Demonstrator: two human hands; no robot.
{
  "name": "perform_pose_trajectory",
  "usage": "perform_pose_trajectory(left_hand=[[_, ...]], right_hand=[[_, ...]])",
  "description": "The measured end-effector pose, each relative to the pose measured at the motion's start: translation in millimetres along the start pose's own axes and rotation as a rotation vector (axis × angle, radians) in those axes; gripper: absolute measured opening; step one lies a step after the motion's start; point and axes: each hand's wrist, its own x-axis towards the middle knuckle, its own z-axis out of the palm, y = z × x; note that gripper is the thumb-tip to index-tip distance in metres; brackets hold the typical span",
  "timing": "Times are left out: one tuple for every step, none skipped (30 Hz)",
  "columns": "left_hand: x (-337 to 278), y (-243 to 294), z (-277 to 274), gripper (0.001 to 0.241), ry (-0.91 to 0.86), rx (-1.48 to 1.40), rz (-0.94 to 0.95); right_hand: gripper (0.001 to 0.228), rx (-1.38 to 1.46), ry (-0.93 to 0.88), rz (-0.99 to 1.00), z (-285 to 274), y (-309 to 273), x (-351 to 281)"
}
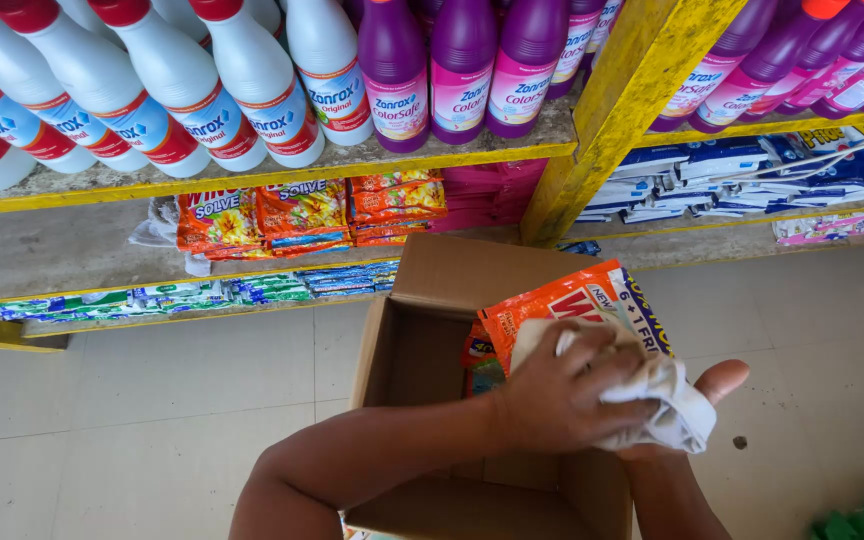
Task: Cleaning individual detergent packets with a cloth and placing them into a cardboard box.
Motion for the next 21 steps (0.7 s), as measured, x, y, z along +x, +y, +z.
perform_pose_trajectory(left_hand=[[5.1,-2.5,3.7,0.025,0.0,-0.002,-0.001],[10.3,-4.7,7.1,0.017,0.129,0.003,-0.032],[16.2,-8.1,9.9,0.026,0.259,0.009,-0.061],[16.7,-10.9,8.0,0.026,0.26,0.01,-0.059],[17.1,-13.7,6.4,0.024,0.251,-0.003,-0.062],[17.4,-16.8,4.9,0.023,0.241,-0.017,-0.065],[17.1,-12.1,5.4,0.023,0.24,-0.017,-0.067],[16.7,-7.5,6.1,0.023,0.254,0.004,-0.096],[16.9,-3.2,7.0,0.022,0.27,0.024,-0.123],[17.7,2.6,-4.5,0.022,0.27,0.024,-0.122],[18.9,7.9,-16.1,0.041,0.138,-0.097,-0.138],[20.1,13.2,-27.6,0.063,0.006,-0.219,-0.156],[16.7,12.1,-21.7,0.063,0.006,-0.221,-0.155],[13.0,10.9,-15.7,0.055,-0.051,-0.139,-0.149],[8.7,10.4,-9.7,0.05,-0.108,-0.057,-0.146],[14.1,5.4,-12.8,0.05,-0.109,-0.059,-0.148],[19.9,-0.4,-15.9,0.032,-0.024,-0.037,-0.127],[25.7,-5.9,-19.2,0.017,0.061,-0.015,-0.105],[28.1,-13.5,-22.7,0.017,0.06,-0.015,-0.105],[30.7,-21.0,-26.2,0.027,0.069,0.003,-0.145],[34.0,-28.9,-29.6,0.037,0.078,0.022,-0.183]], right_hand=[[0.101,0.0,0.002,0.0,0.0,-0.1,-0.9],[0.101,0.006,0.007,0.001,0.4,-0.1,-1.8],[0.1,0.012,0.006,0.001,0.6,-0.2,-1.1],[0.1,0.012,0.004,0.001,1.1,-0.1,-0.3],[0.1,0.018,0.004,0.002,1.4,-0.3,0.5],[0.1,0.024,0.004,0.004,1.3,-0.3,1.4],[0.1,0.025,0.005,0.004,1.7,0.3,1.1],[0.1,0.033,0.008,0.005,1.9,0.9,0.8],[0.1,0.039,0.01,0.005,2.0,1.0,1.0],[0.1,0.038,0.01,0.004,2.2,0.9,1.2],[0.1,0.043,0.011,0.003,2.5,0.7,2.0],[0.1,0.049,0.012,0.003,2.5,0.5,2.8],[0.1,0.048,0.012,0.001,2.8,0.3,3.0],[0.1,0.053,0.015,0.0,2.7,0.2,3.2],[0.1,0.059,0.02,0.001,2.9,0.5,2.7],[0.1,0.059,0.023,0.001,3.2,1.0,2.2],[0.1,0.066,0.024,0.004,3.1,1.2,2.9],[0.1,0.073,0.025,0.007,3.2,1.4,3.5],[0.1,0.073,0.026,0.008,3.6,2.0,3.5],[0.1,0.081,0.029,0.008,4.1,2.3,3.4],[0.1,0.087,0.029,0.008,4.6,2.1,4.0]])
